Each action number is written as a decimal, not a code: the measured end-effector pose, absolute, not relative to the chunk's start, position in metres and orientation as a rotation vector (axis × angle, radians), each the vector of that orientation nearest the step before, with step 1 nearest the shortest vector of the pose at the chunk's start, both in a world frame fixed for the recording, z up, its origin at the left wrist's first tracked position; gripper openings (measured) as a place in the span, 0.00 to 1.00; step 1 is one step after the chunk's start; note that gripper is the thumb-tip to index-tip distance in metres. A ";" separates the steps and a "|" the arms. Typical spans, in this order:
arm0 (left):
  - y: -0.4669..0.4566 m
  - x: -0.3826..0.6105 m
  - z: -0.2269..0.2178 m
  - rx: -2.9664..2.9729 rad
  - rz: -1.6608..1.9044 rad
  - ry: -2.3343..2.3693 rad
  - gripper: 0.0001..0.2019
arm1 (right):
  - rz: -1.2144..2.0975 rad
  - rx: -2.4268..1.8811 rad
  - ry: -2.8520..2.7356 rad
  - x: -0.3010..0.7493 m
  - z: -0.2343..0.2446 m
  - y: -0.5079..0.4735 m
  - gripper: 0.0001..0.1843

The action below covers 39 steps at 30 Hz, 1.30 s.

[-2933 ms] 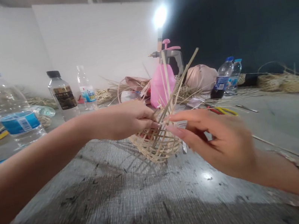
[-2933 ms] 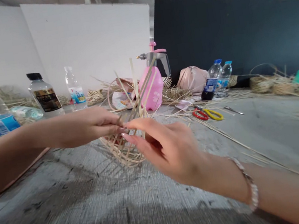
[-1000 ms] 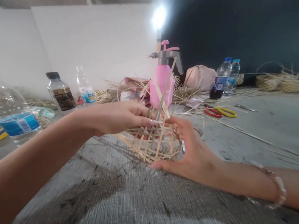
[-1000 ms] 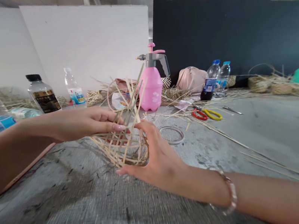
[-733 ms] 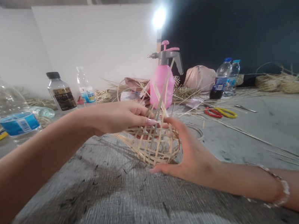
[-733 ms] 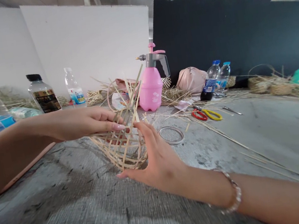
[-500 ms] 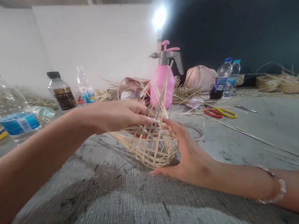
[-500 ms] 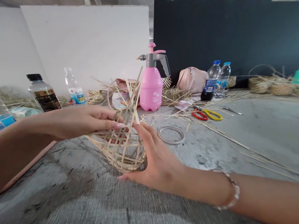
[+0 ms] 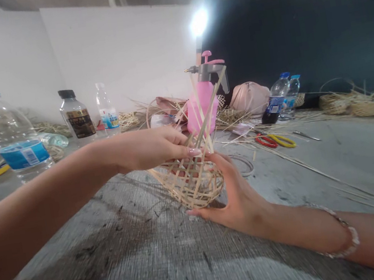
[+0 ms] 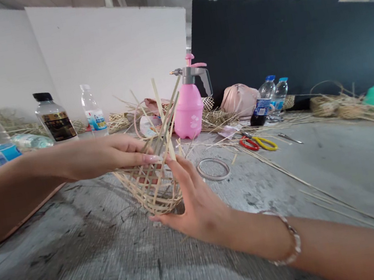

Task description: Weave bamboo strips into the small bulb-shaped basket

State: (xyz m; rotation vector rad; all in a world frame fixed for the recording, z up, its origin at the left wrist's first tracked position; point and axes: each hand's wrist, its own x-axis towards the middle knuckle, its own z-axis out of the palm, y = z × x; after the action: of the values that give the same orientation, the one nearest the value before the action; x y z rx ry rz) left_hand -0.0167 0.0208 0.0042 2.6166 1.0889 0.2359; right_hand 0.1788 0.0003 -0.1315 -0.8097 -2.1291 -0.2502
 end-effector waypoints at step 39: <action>-0.021 0.002 -0.034 3.035 0.670 1.321 0.31 | -0.473 -0.745 -2.243 0.176 -0.115 -0.007 0.51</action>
State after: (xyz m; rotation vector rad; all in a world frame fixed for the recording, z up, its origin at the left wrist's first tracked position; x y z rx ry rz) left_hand 0.0022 -0.0206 -0.0340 3.0348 1.3212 0.6696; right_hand 0.1765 -0.0072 -0.1153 -0.7452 -2.2431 -0.4734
